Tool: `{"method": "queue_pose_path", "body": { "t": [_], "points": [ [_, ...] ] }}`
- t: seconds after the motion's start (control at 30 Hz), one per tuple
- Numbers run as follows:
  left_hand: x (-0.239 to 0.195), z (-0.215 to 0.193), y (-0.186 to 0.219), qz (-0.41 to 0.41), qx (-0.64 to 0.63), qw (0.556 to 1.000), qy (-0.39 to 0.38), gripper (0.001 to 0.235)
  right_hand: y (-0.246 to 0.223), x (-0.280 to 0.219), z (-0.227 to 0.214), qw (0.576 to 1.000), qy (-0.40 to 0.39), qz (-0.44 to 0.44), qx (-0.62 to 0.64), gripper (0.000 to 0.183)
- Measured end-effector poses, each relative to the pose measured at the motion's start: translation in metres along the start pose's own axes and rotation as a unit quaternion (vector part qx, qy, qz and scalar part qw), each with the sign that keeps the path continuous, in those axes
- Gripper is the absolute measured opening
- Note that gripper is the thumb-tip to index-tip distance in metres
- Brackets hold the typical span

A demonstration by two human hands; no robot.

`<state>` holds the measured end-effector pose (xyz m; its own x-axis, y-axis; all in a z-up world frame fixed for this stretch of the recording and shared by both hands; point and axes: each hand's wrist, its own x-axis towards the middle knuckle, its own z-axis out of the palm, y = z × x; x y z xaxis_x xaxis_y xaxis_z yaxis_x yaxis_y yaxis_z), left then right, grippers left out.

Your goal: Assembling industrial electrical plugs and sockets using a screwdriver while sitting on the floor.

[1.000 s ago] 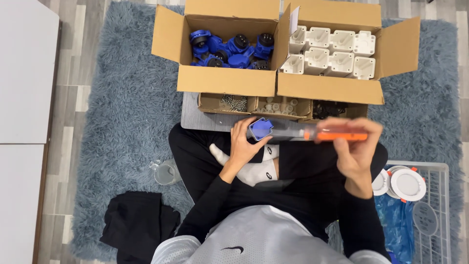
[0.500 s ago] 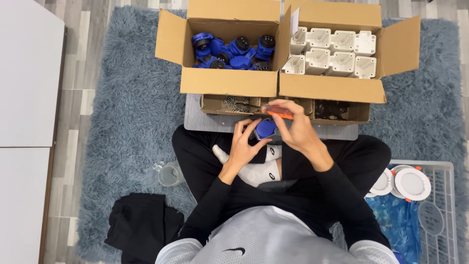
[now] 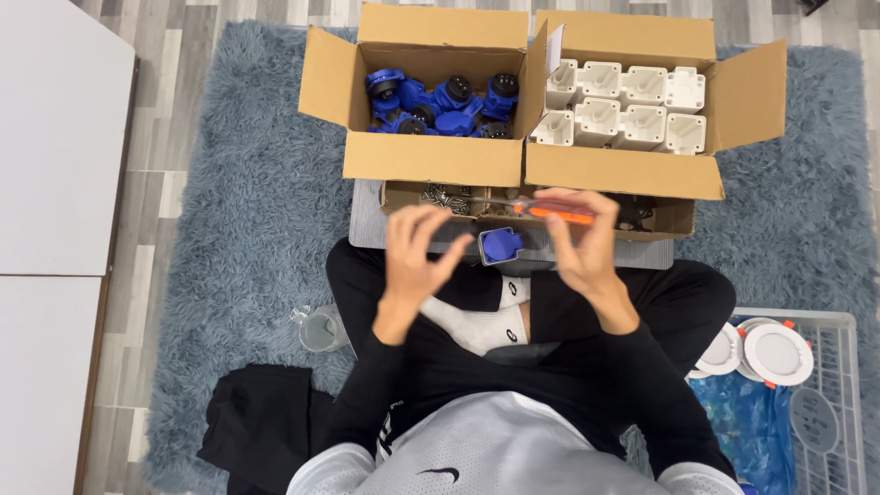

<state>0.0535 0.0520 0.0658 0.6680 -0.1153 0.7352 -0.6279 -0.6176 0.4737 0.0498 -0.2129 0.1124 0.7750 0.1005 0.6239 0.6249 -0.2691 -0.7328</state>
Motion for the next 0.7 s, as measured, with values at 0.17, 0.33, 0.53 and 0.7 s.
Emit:
{"method": "queue_pose_path", "body": {
  "t": [0.17,0.33,0.53,0.7],
  "points": [
    [0.030,-0.014,-0.009,0.016,0.096,0.994,-0.041,0.042,-0.010,0.002,-0.017,0.998,0.030,0.004,0.063,0.027],
    [0.030,-0.004,-0.008,0.013,0.104,0.993,-0.051,0.022,-0.012,0.001,-0.023,0.996,0.044,0.015,0.081,0.024],
    [0.033,-0.002,-0.007,-0.003,0.061,0.998,-0.026,0.017,-0.018,0.002,-0.025,0.996,0.056,0.024,0.063,0.024],
    [0.037,-0.003,-0.014,-0.021,0.015,0.999,-0.035,0.015,-0.019,0.003,-0.028,0.994,0.084,0.019,0.072,0.025]
  ]
}}
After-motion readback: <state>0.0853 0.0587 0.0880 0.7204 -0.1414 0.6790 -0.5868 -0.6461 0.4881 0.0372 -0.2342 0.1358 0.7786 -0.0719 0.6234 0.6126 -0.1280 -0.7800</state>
